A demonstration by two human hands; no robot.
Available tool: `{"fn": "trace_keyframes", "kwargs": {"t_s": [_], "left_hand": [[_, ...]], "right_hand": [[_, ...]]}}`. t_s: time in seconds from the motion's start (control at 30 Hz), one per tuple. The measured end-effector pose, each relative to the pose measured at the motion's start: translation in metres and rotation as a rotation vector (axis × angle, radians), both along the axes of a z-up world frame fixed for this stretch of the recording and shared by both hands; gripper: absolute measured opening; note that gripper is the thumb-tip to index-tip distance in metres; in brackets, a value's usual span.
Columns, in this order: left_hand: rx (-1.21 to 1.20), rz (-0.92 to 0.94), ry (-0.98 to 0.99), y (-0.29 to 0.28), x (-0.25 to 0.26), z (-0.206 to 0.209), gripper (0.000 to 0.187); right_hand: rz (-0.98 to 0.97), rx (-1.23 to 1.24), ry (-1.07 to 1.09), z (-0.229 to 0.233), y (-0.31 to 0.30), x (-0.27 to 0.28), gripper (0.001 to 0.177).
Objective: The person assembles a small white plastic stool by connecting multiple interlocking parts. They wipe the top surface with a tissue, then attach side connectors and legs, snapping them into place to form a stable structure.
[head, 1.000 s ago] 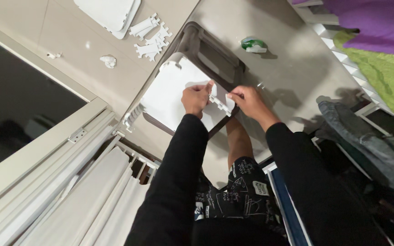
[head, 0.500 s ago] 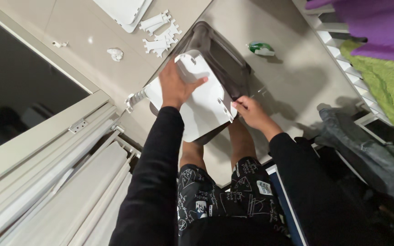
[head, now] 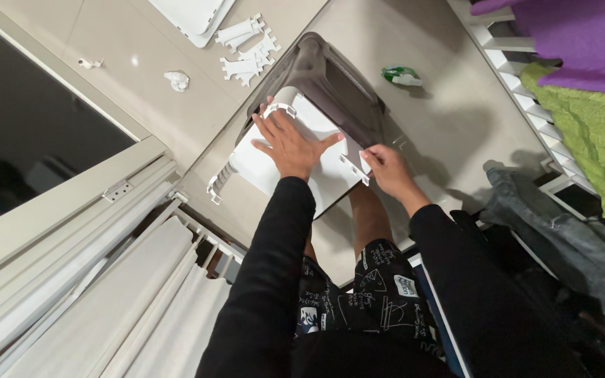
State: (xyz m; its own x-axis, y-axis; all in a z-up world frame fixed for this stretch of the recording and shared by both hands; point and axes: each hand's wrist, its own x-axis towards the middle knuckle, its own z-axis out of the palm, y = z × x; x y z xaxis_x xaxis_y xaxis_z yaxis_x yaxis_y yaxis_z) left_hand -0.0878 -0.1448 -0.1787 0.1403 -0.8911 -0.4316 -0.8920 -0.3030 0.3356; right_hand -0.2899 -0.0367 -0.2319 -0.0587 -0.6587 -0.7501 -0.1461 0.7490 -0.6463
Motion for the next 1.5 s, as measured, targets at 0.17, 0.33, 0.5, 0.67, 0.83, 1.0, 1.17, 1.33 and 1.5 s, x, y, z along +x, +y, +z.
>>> {"fn": "trace_keyframes", "kwargs": {"t_s": [0.17,0.33,0.5,0.67,0.83,1.0,1.17,1.33,1.5], "left_hand": [[0.092,0.048,-0.027,-0.004,-0.003,0.002,0.138],[0.064,0.094,-0.015,-0.010,-0.007,0.003,0.135],[0.048,0.093,-0.014,-0.014,-0.009,0.006,0.133],[0.006,0.092,-0.008,-0.017,-0.018,0.009,0.135],[0.070,0.060,-0.032,-0.019,-0.029,0.007,0.132],[-0.015,0.030,-0.023,-0.016,-0.016,0.005,0.136],[0.091,0.009,-0.076,-0.002,0.003,0.008,0.127],[0.099,0.070,-0.070,0.001,0.002,0.003,0.129],[0.088,0.080,-0.053,-0.003,0.000,0.007,0.132]], "right_hand": [[0.022,-0.041,0.023,0.004,0.003,-0.003,0.028],[0.086,-0.110,0.130,0.010,-0.002,-0.004,0.026],[0.141,-0.129,0.132,0.014,-0.011,-0.012,0.024],[0.155,-0.132,0.193,0.017,-0.013,-0.015,0.025],[0.211,-0.158,0.310,0.020,-0.019,-0.024,0.025],[0.259,-0.155,0.224,0.026,-0.017,-0.020,0.024],[0.227,-0.146,0.160,0.030,-0.011,-0.002,0.024],[0.233,-0.175,0.166,0.025,-0.013,-0.005,0.023],[0.249,-0.125,0.190,0.020,-0.012,-0.010,0.021]]}}
